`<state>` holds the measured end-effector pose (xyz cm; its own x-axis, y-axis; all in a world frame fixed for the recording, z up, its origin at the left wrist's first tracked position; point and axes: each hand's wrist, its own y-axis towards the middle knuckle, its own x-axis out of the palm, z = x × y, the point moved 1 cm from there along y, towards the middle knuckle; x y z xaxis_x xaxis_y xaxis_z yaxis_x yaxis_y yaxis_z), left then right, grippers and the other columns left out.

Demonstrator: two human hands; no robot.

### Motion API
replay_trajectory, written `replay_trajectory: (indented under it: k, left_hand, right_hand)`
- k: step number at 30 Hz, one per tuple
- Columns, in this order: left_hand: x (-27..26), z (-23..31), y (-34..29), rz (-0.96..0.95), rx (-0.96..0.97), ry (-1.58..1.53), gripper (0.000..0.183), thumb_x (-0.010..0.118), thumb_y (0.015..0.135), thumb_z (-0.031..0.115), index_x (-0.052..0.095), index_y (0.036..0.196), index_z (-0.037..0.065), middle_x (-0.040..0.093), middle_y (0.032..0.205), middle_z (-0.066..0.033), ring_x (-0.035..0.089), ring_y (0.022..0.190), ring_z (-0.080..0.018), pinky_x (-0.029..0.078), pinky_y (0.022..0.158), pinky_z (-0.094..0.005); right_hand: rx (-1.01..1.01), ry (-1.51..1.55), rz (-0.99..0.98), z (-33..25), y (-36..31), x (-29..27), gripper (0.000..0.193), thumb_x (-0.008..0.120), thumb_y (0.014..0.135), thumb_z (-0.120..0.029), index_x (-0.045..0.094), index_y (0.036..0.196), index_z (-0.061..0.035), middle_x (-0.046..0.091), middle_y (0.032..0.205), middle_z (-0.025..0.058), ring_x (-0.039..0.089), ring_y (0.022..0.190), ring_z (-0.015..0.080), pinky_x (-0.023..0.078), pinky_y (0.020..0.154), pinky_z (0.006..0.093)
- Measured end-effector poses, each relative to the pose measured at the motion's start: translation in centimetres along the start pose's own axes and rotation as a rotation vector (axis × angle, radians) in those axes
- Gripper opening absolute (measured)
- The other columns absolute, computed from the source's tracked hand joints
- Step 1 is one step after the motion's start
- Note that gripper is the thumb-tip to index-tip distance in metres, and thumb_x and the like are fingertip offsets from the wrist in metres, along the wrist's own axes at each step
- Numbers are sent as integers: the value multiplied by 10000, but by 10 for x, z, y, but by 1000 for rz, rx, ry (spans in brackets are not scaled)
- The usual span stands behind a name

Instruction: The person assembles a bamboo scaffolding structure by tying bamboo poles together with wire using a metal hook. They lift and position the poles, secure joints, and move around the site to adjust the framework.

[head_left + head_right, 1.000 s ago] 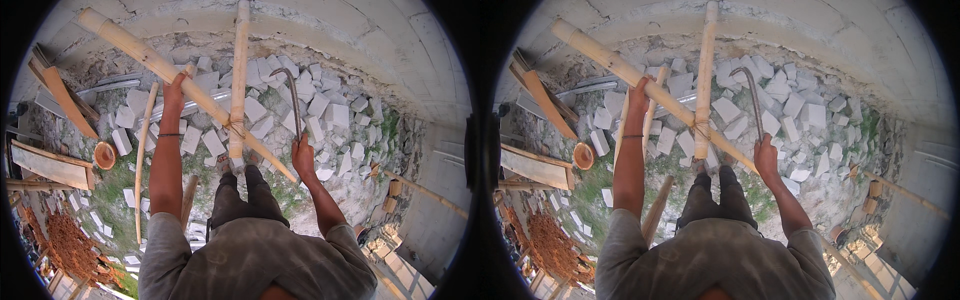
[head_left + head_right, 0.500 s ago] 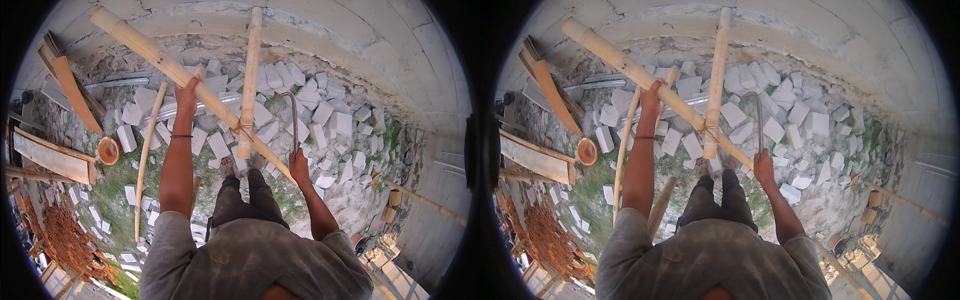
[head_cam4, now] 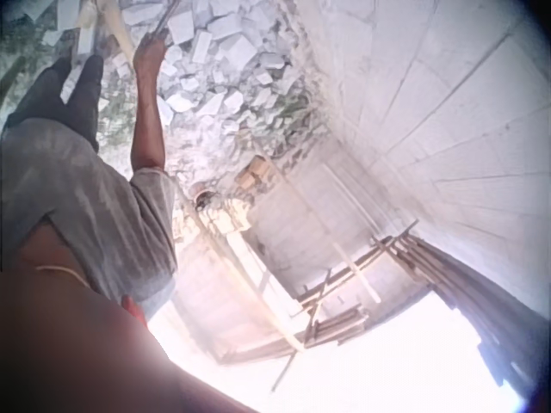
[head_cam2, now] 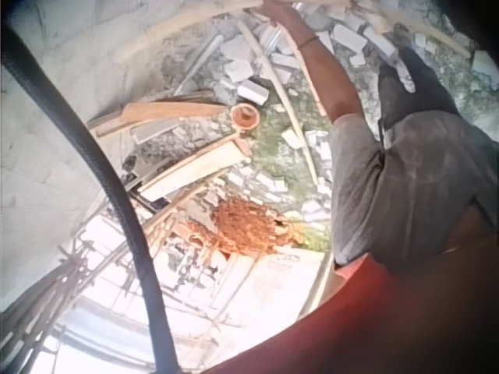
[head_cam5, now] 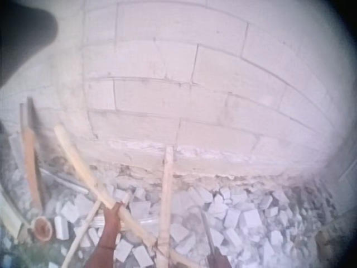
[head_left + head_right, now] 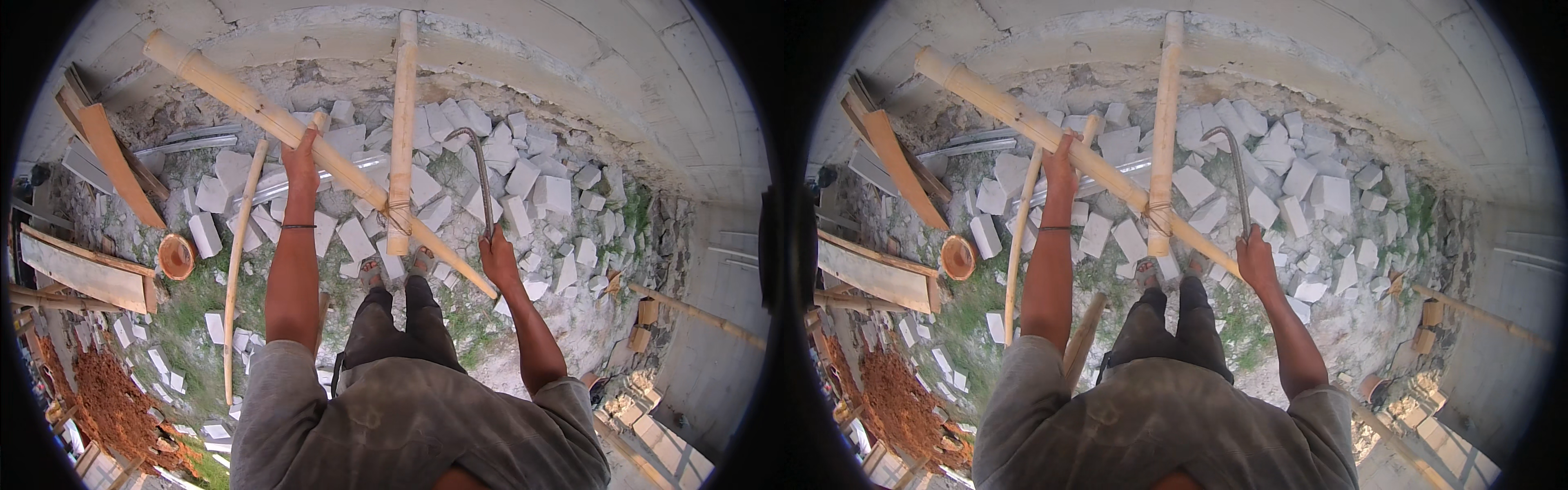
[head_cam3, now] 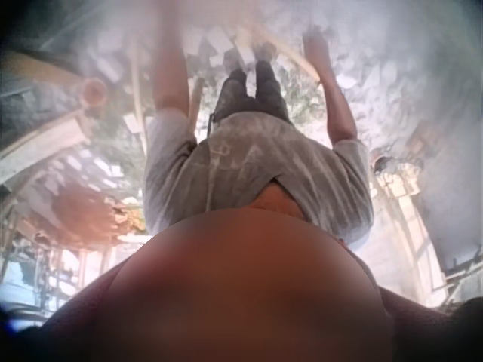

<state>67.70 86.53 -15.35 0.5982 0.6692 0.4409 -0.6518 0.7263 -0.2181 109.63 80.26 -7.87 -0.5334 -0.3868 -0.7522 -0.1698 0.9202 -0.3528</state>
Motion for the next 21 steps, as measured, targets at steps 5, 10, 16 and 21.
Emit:
replay_trajectory:
  k: [5, 10, 16, 21]
  left_hand:
    - [-8, 15, -25, 16, -2, 26, 310, 661, 795, 56, 526, 1064, -18, 595, 903, -95, 618, 819, -207, 527, 765, -342]
    - [-19, 27, -46, 76, 44, 24, 277, 647, 793, 49, 530, 1036, -15, 601, 870, -95, 621, 778, -197, 526, 763, -339]
    - [-10, 16, -27, 57, 29, 51, 285, 630, 797, 49, 507, 1045, -20, 606, 851, -101, 621, 764, -198, 521, 736, -339]
    - [-39, 30, -63, 116, 84, 20, 306, 654, 792, 43, 495, 1048, -12, 600, 847, -96, 620, 724, -185, 515, 679, -316]
  right_hand:
    - [47, -138, -296, -1, -69, 54, 329, 525, 876, -154, 416, 1110, 49, 579, 737, 355, 573, 778, 534, 446, 703, 584]
    - [73, -104, -253, -5, -135, 56, 332, 526, 880, -180, 420, 1101, 43, 582, 730, 339, 567, 743, 536, 436, 677, 603]
    - [-7, 35, 67, -2, -51, 54, 241, 528, 885, -132, 419, 1027, 29, 580, 719, 329, 568, 725, 524, 432, 618, 579]
    - [194, -398, -397, 39, -133, 49, 302, 550, 867, -143, 424, 1075, 36, 604, 750, 320, 594, 733, 501, 467, 666, 572]
